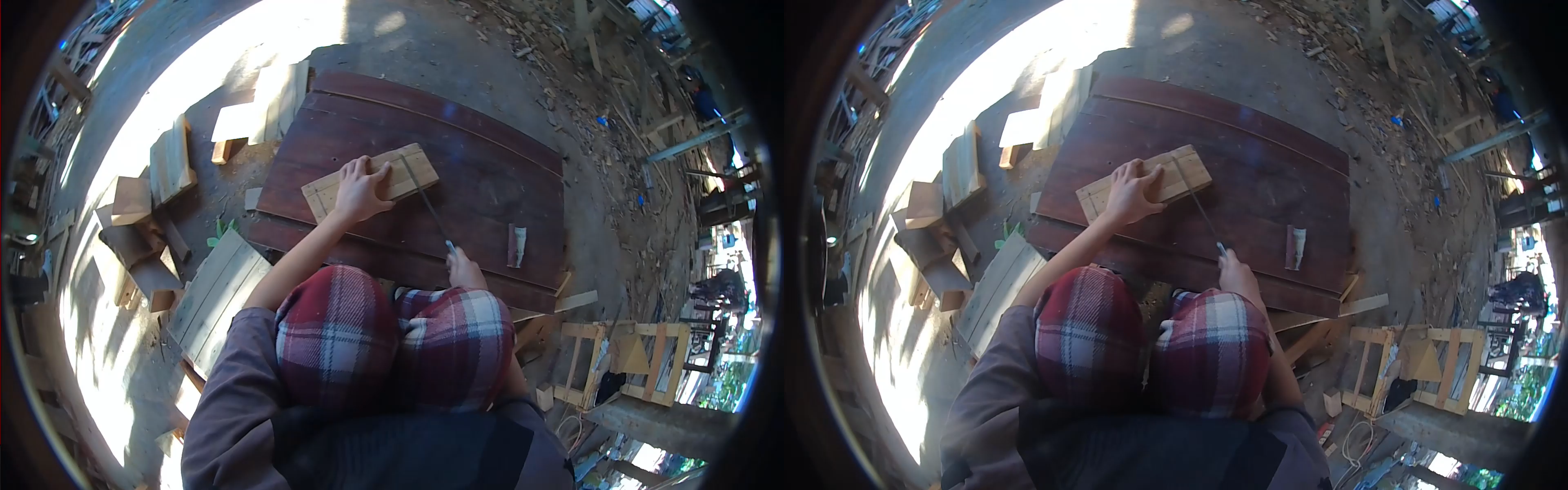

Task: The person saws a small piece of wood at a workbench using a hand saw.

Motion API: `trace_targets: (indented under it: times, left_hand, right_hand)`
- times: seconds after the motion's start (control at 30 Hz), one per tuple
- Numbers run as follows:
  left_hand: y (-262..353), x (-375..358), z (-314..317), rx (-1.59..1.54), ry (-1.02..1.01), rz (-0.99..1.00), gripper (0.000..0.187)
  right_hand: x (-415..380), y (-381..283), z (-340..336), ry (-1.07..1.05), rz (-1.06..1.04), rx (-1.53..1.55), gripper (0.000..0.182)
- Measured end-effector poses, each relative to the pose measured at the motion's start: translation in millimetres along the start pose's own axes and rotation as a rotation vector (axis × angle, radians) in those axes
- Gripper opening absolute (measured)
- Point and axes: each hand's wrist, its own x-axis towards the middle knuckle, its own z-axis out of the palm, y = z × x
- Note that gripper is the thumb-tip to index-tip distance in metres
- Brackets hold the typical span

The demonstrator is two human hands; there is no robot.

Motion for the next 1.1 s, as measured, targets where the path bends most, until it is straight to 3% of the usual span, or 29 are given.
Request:
trace_targets:
  times: [0.17, 0.33, 0.47, 0.6, 0.73, 0.87, 0.97, 1.1]
  left_hand:
    - [0, 0, -2, -0.023, -0.005, 0.009, 0.082]
    - [2, -2, -4, -0.026, 0.005, -0.021, 0.081]
    - [4, -1, -7, -0.031, -0.032, -0.043, 0.081]
    - [1, -3, -1, 0.009, 0.056, -0.003, 0.079]
    - [0, -1, -1, 0.005, 0.003, -0.008, 0.081]
    - [-3, -3, 1, 0.018, 0.035, 0.015, 0.08]
    - [0, -2, 0, 0.011, 0.01, -0.001, 0.079]
    - [1, -3, -4, 0.003, -0.024, -0.026, 0.079]
  right_hand:
    - [76, -32, 12, 0.031, -0.269, 0.058, 0.026]
    - [84, -56, 18, 0.075, -0.215, -0.036, 0.026]
    - [38, -22, 17, 0.066, -0.122, -0.012, 0.026]
    - [-16, 2, 3, -0.039, 0.069, 0.023, 0.025]
    - [-6, 6, 0, -0.002, -0.045, 0.025, 0.025]
    - [56, -27, 9, 0.048, -0.229, 0.002, 0.026]
    - [101, -46, 18, 0.047, -0.273, 0.047, 0.028]
    - [81, -52, 19, 0.083, -0.219, 0.029, 0.027]
